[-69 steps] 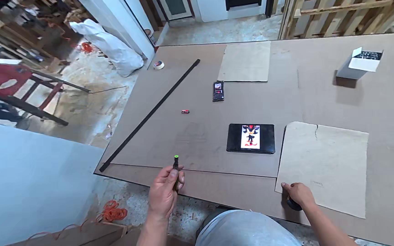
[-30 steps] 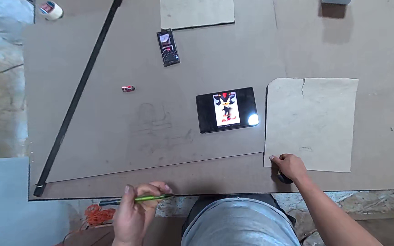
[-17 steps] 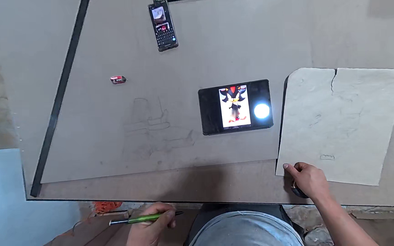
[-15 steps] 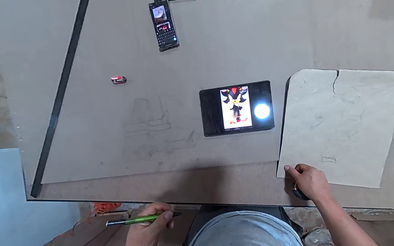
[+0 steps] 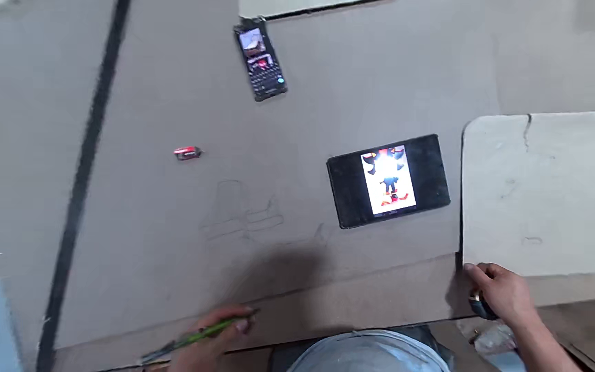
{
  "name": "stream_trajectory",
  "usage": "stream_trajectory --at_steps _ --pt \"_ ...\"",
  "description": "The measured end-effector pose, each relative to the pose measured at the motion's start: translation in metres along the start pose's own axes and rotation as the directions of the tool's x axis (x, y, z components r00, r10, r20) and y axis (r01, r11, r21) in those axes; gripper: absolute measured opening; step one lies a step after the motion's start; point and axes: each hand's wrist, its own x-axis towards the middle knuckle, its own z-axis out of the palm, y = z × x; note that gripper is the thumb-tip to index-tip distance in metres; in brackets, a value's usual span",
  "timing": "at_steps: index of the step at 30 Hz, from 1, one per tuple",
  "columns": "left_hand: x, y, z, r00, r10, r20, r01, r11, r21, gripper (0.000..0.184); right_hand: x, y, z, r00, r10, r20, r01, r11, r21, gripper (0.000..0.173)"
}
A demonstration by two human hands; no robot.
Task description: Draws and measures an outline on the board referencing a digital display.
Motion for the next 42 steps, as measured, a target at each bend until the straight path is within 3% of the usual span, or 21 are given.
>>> stream_trajectory --at_steps 4,6,9,13,17,21,24,30,37,42 --pt "0.054 0.003 -0.065 0.995 0.005 0.104 -0.018 0.993 0.121 0.027 -0.056 -0.041 0.054 0.998 0.045 0.037 -0.052 0.973 0.227 0.033" --pt "0.078 0.005 -0.077 0.99 -0.013 0.139 -0.017 0.978 0.206 0.03 -0.078 -0.056 0.081 0.995 0.07 0.072 -0.087 0.956 0.282 0.031" --pt "0.107 0.015 -0.057 0.978 0.068 0.196 -0.127 0.943 0.308 0.032 -0.094 -0.065 0.101 0.989 0.093 0.117 -0.127 0.938 0.322 0.031" --pt "0.136 0.022 -0.008 0.955 0.218 0.201 -0.286 0.85 0.442 0.034 -0.068 -0.06 0.097 0.991 0.118 0.063 -0.132 0.94 0.313 0.037" --pt "0.147 0.01 0.018 0.936 0.233 0.264 -0.35 0.548 0.76 0.043 -0.028 -0.048 0.085 0.974 0.102 0.203 -0.177 0.901 0.397 0.053" --pt "0.141 0.003 0.038 0.951 0.176 0.253 -0.303 0.379 0.874 0.047 0.0 -0.039 0.067 0.868 0.01 0.497 -0.304 0.802 0.514 0.065" --pt "0.137 0.001 0.051 0.959 0.187 0.213 -0.266 0.343 0.901 0.045 0.01 -0.036 0.061 0.804 -0.035 0.593 -0.356 0.771 0.529 0.066" --pt "0.14 0.008 0.069 0.978 0.191 0.082 -0.137 0.295 0.946 0.039 0.013 -0.032 0.063 0.807 -0.027 0.59 -0.325 0.814 0.481 0.066" --pt "0.142 0.016 0.077 0.989 0.143 0.043 -0.077 0.24 0.968 0.04 0.012 -0.029 0.068 0.819 -0.03 0.573 -0.297 0.833 0.467 0.069" --pt "0.139 0.013 0.078 0.989 0.147 0.019 -0.057 0.258 0.965 0.039 0.012 -0.029 0.069 0.813 -0.009 0.583 -0.306 0.844 0.44 0.068"
